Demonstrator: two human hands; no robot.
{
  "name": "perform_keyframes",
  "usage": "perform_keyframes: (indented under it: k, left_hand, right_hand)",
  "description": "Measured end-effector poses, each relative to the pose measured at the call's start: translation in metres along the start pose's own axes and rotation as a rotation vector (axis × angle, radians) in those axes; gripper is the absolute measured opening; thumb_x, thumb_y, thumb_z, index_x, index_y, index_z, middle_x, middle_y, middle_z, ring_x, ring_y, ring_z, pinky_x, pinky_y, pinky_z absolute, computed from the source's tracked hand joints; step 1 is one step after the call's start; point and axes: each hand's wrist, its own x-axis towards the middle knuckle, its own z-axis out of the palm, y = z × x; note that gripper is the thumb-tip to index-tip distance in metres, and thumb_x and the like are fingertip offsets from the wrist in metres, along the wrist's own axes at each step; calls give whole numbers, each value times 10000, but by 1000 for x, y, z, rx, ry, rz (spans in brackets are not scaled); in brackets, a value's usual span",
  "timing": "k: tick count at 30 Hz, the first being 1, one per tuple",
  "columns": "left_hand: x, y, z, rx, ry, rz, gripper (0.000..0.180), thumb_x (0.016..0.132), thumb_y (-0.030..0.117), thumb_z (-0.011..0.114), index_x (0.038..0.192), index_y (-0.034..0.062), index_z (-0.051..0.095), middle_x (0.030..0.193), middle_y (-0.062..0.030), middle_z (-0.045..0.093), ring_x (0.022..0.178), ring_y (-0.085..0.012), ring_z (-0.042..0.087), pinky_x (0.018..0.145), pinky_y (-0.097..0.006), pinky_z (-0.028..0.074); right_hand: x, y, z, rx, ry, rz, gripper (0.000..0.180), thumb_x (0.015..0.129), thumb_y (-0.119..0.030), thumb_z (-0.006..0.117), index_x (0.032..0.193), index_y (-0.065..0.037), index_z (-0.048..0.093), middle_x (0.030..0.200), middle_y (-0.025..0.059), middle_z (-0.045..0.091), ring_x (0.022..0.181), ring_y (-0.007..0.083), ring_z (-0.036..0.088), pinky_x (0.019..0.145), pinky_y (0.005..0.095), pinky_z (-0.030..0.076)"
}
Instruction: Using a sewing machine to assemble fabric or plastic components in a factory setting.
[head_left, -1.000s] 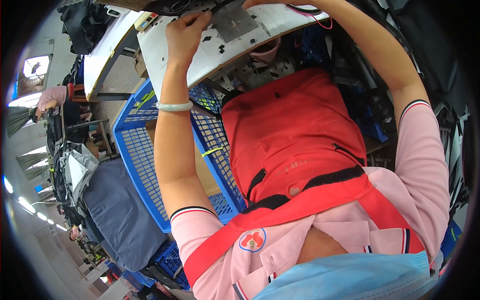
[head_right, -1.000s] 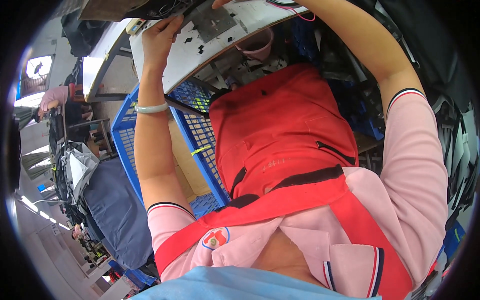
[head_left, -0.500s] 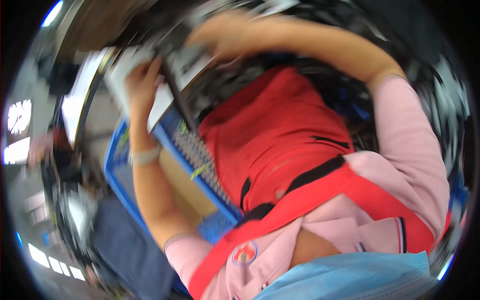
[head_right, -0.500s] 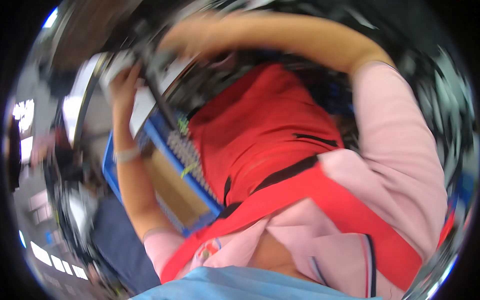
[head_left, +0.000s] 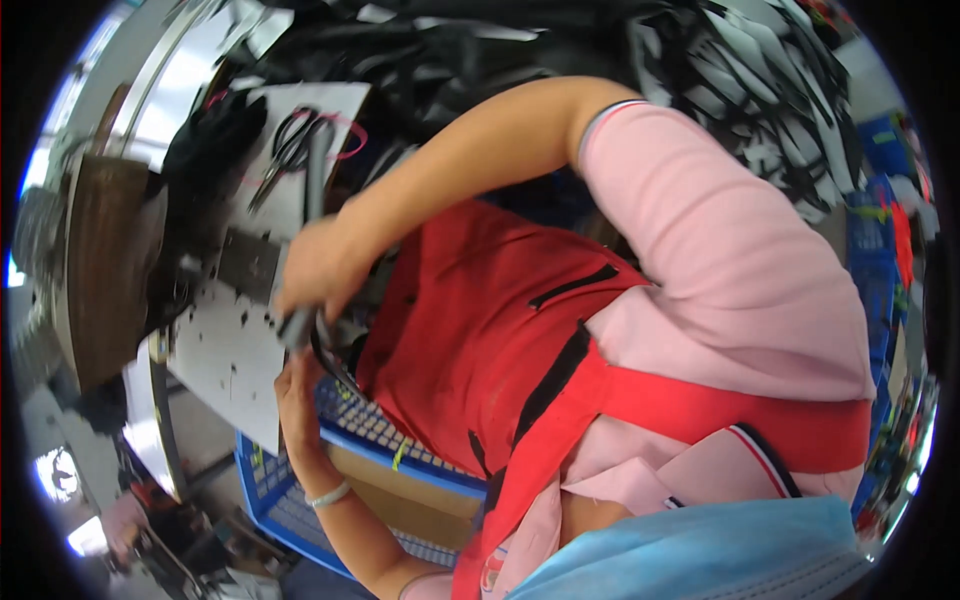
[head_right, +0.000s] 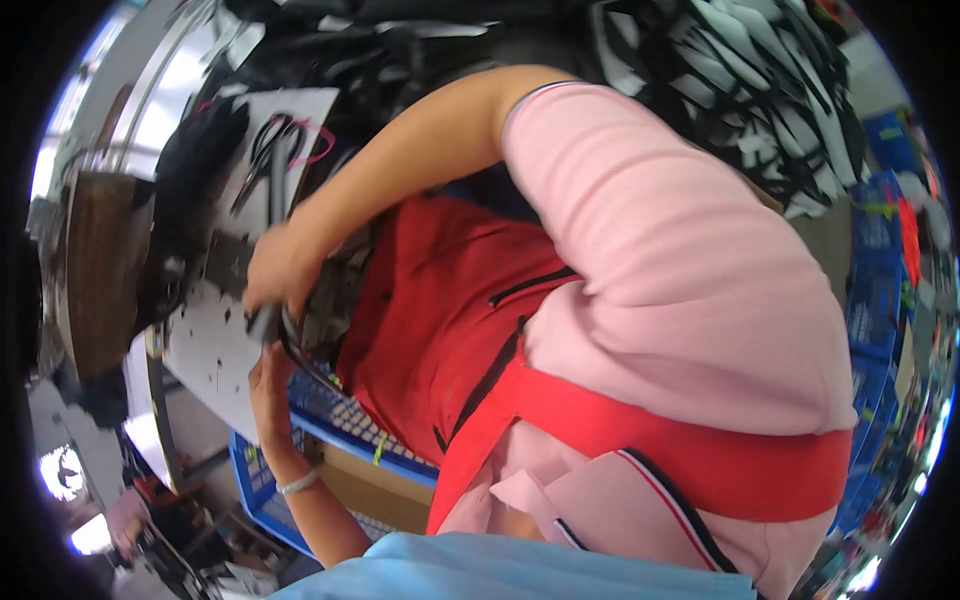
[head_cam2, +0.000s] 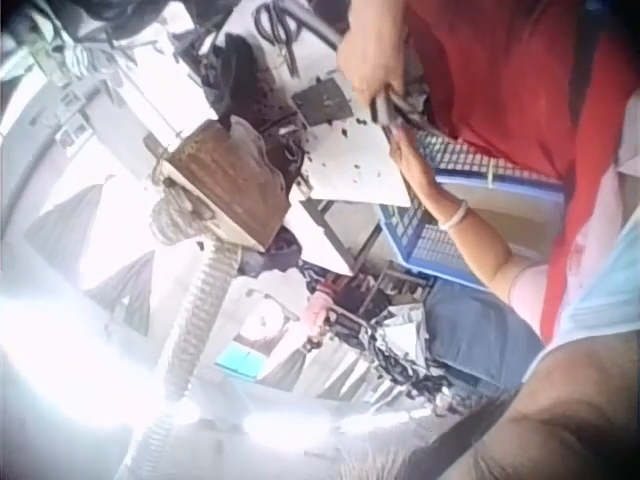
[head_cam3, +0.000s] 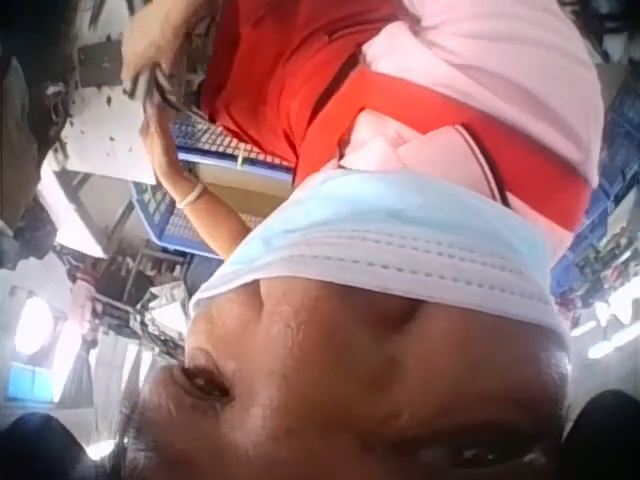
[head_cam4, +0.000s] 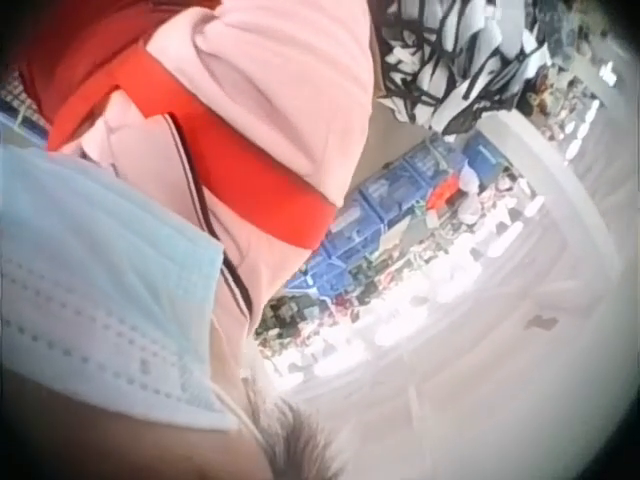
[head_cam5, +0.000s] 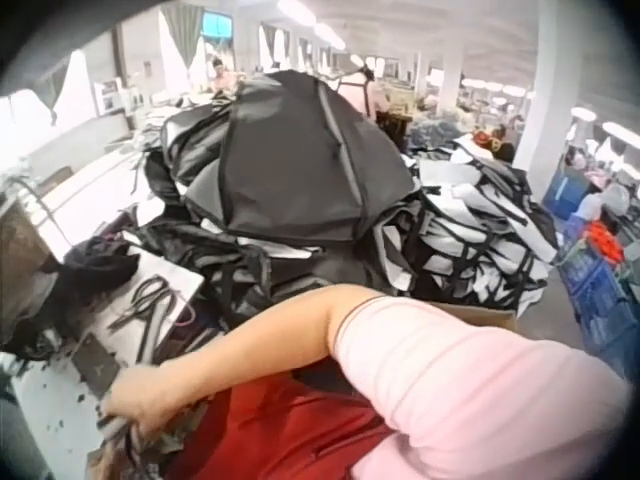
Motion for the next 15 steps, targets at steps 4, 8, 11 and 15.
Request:
perform_keyframes:
  k: [4, 8, 11, 15]
  left_hand:
    - [-8, -2, -4, 75, -98, 112, 327, 998, 331, 499, 885, 48, 617, 767, -2, 569, 707, -90, 520, 661, -240, 419]
    - [-2, 38, -3, -36, 83, 158, 253, 944, 257, 611, 986, 13, 666, 735, 19, 576, 654, -63, 498, 579, -213, 362]
    - [5, 58, -17, 311, 361, 361, 298, 876, 251, 695, 956, -35, 715, 725, -12, 652, 667, -84, 554, 603, -238, 434]
    - [28, 65, -35, 329, 470, 470, 297, 866, 247, 698, 952, -37, 715, 695, -25, 650, 650, -78, 553, 598, -242, 439]
  right_hand:
    - [-14, -7, -37, 113, -41, 155, 618, 758, -369, 756, 1285, -151, 516, 859, 182, 673, 842, 387, 658, 722, 453, 505]
    - [-15, 18, -46, -11, 167, 60, 594, 746, -361, 770, 1237, -104, 554, 911, 206, 672, 862, 387, 653, 727, 433, 506]
    - [-1, 22, -63, -58, 178, 106, 541, 756, -376, 764, 1124, -15, 601, 972, 228, 658, 935, 377, 638, 778, 416, 503]
    - [21, 32, -83, 78, 171, 77, 580, 736, -428, 782, 1070, 15, 614, 982, 255, 658, 956, 391, 635, 797, 422, 497]
